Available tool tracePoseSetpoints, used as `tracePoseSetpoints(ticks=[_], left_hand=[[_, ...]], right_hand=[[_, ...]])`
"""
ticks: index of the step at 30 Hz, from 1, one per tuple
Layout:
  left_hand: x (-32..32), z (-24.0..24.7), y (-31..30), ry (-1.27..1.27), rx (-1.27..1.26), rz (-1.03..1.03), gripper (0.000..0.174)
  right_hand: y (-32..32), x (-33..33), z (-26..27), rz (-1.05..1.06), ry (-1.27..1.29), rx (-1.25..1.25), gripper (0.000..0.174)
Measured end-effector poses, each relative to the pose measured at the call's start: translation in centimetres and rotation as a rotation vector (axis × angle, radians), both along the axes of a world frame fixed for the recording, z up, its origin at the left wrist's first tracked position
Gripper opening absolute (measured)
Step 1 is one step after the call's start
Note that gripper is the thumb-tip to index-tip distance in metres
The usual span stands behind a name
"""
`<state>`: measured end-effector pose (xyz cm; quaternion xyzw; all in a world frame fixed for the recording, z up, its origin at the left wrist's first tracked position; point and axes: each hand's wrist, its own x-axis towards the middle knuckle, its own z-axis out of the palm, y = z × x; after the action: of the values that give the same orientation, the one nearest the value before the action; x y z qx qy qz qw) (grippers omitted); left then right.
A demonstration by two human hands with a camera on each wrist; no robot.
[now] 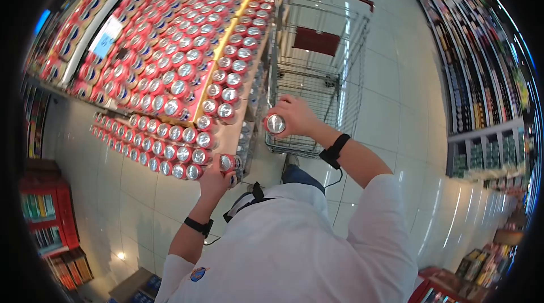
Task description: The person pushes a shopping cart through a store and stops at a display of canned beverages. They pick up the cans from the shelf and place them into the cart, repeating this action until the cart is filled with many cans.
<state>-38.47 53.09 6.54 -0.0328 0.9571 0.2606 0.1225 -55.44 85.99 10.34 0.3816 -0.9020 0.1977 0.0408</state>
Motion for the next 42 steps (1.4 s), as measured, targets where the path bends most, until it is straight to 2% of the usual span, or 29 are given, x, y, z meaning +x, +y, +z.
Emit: tracePoseSetpoints(ticks=[4,7,9,12,14,16,17,21,23,26,27,30,32,34,36,38,40,42], left_hand=[[-4.5,5.7,4.0,0.107,-0.049,-0.199,0.078],[-9.5,9.9,8.8,0.036,-0.017,-0.294,0.076],[-13.9,11.3,12.7,-0.079,0.059,-0.337,0.069],[-21.2,9.9,19.5,-0.13,-0.027,-0.457,0.069],[-26.1,5.8,23.6,-0.082,-0.039,-0.484,0.068],[-31.6,2.8,28.3,-0.221,-0.13,-0.493,0.073],[-34.3,-0.5,29.7,-0.216,-0.161,-0.507,0.085],[-43.1,-9.7,34.8,-0.372,-0.171,-0.483,0.091],[-46.3,-15.7,35.9,-0.39,-0.174,-0.487,0.093],[-49.2,-22.3,37.7,-0.441,-0.194,-0.479,0.095],[-50.1,-24.4,37.9,-0.449,-0.184,-0.54,0.094],[-51.7,-30.6,38.5,-0.506,-0.144,-0.599,0.089],[-52.4,-34.4,38.6,-0.519,-0.021,-0.665,0.093],[-53.3,-36.5,39.1,-0.631,0.143,-0.631,0.089],[-54.2,-38.1,39.3,-0.672,0.371,-0.569,0.088],[-54.5,-40.3,39.5,-0.602,0.363,-0.609,0.086],[-55.3,-40.3,39.8,-0.663,0.402,-0.667,0.082],[-55.7,-41.0,39.9,-0.672,0.38,-0.61,0.079]], right_hand=[[6.4,-0.7,-0.7,-0.146,0.084,0.112,0.062],[10.9,-2.6,-2.5,-0.21,0.041,0.177,0.061],[13.4,-4.8,-4.3,-0.23,0.024,0.199,0.061],[16.8,-8.9,-7.6,-0.24,-0.06,0.249,0.061],[18.7,-12.1,-10.4,-0.28,-0.158,0.348,0.063],[20.5,-15.5,-14.3,-0.292,-0.186,0.335,0.063],[21.3,-17.1,-16.0,-0.314,-0.222,0.386,0.062],[23.7,-22.5,-22.1,-0.437,-0.326,0.493,0.062],[24.6,-24.6,-24.7,-0.509,-0.387,0.496,0.063],[26.1,-27.8,-28.4,-0.567,-0.524,0.556,0.066],[26.6,-28.9,-29.6,-0.569,-0.595,0.608,0.068],[27.5,-31.1,-32.4,-0.619,-0.597,0.665,0.063],[28.1,-33.1,-34.0,-0.63,-0.701,0.664,0.065],[28.5,-34.6,-35.9,-0.681,-0.87,0.654,0.069],[28.6,-35.4,-37.7,-0.693,-0.886,0.65,0.073],[29.1,-36.0,-39.8,-0.83,-0.928,0.525,0.073],[29.7,-36.9,-41.0,-0.782,-0.948,0.493,0.074],[30.1,-37.6,-40.4,-0.784,-1.025,0.476,0.074]])
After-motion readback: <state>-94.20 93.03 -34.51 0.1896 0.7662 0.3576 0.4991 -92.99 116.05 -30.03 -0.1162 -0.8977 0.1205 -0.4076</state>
